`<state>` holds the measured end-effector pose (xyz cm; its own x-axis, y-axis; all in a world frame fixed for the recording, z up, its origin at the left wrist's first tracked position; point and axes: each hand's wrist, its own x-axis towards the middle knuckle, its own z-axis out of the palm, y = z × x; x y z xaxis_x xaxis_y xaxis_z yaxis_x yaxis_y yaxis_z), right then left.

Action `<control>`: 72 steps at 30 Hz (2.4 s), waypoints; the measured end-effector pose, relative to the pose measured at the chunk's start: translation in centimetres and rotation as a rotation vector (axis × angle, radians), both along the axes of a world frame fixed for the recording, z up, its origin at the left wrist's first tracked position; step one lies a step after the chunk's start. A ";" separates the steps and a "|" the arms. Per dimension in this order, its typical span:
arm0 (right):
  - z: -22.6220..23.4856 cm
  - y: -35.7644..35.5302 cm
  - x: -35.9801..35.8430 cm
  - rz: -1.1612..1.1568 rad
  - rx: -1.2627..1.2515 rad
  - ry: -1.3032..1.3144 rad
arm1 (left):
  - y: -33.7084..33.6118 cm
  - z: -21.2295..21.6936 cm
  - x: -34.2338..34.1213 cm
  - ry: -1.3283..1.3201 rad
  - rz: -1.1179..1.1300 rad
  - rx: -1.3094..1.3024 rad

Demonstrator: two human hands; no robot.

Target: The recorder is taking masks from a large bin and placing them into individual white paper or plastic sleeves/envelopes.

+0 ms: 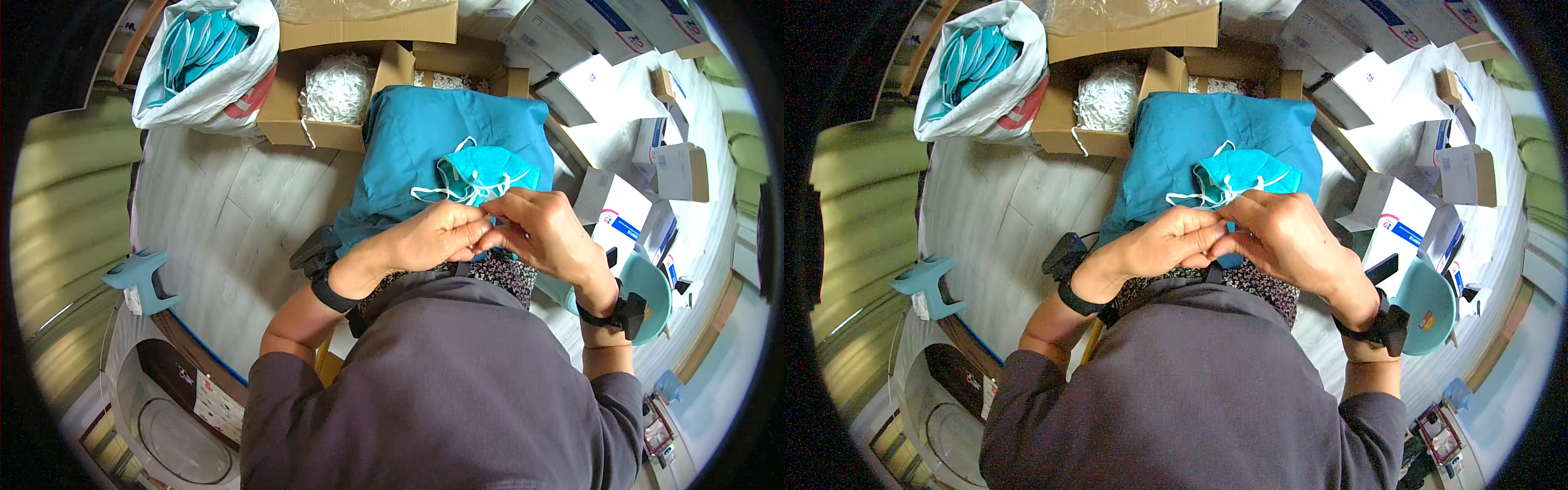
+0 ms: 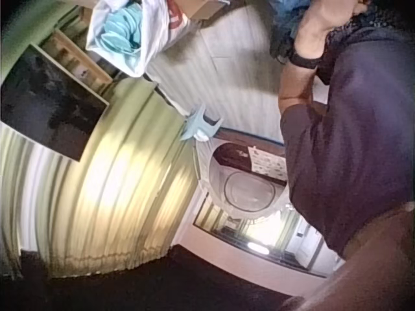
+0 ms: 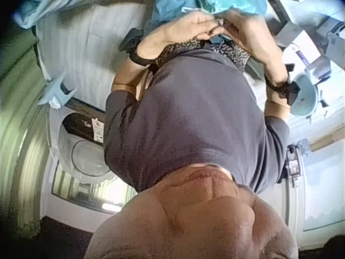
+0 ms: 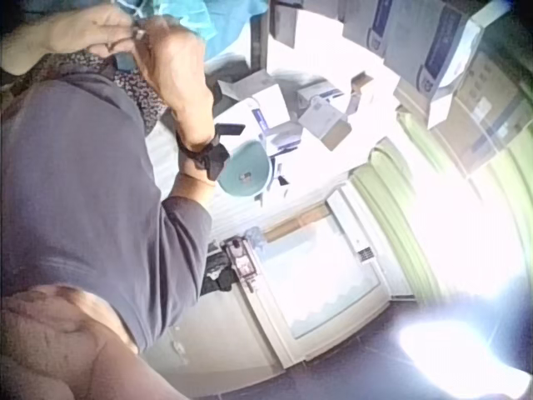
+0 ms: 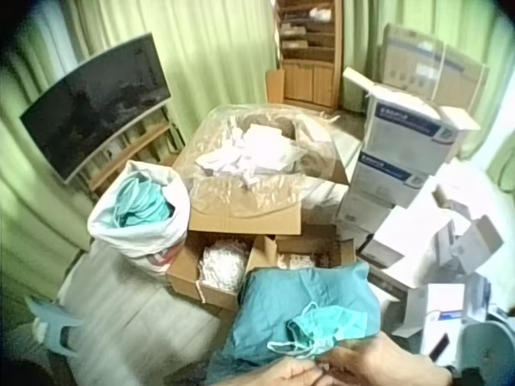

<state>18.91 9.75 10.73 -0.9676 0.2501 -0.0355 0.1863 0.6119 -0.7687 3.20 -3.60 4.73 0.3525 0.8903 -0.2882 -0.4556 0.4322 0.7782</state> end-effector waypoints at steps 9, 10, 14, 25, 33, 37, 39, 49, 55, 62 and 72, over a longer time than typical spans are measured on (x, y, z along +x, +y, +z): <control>-0.2 0.2 0.7 -0.124 -0.300 0.114 | 0.4 2.4 -0.7 0.035 0.009 0.054; 0.1 0.3 0.8 -0.193 -0.535 0.083 | 0.6 2.9 -0.9 0.013 0.031 0.078; -1.5 -0.2 0.4 -0.352 -1.110 0.322 | 1.1 2.7 -1.0 -0.035 0.084 0.100; -1.6 2.0 2.5 -0.577 -1.414 0.358 | -0.3 3.0 -1.6 0.060 0.034 0.027; -2.2 2.7 2.6 -0.617 -1.144 0.466 | -0.9 2.6 -1.7 0.034 0.051 0.027; -4.3 0.6 -1.2 -0.518 -0.927 0.336 | 1.3 1.0 -0.5 -0.228 0.027 -0.137; -5.3 0.2 -1.4 -0.504 -0.975 0.228 | 1.2 0.1 -0.4 -0.196 0.055 -0.141; -8.0 0.7 0.6 -0.617 -0.938 0.055 | 1.4 -2.0 -4.3 -0.201 0.173 -0.215; -10.1 -0.2 0.8 -0.627 -0.903 -0.023 | 7.3 -7.9 -6.2 -0.269 0.475 -0.371; -10.5 -1.7 0.5 -0.604 -0.961 -0.013 | 18.5 -11.7 -7.6 -0.312 0.658 -0.403; -10.0 -3.2 1.5 -0.449 -0.849 -0.016 | 14.9 -13.7 -6.3 0.274 0.643 -0.284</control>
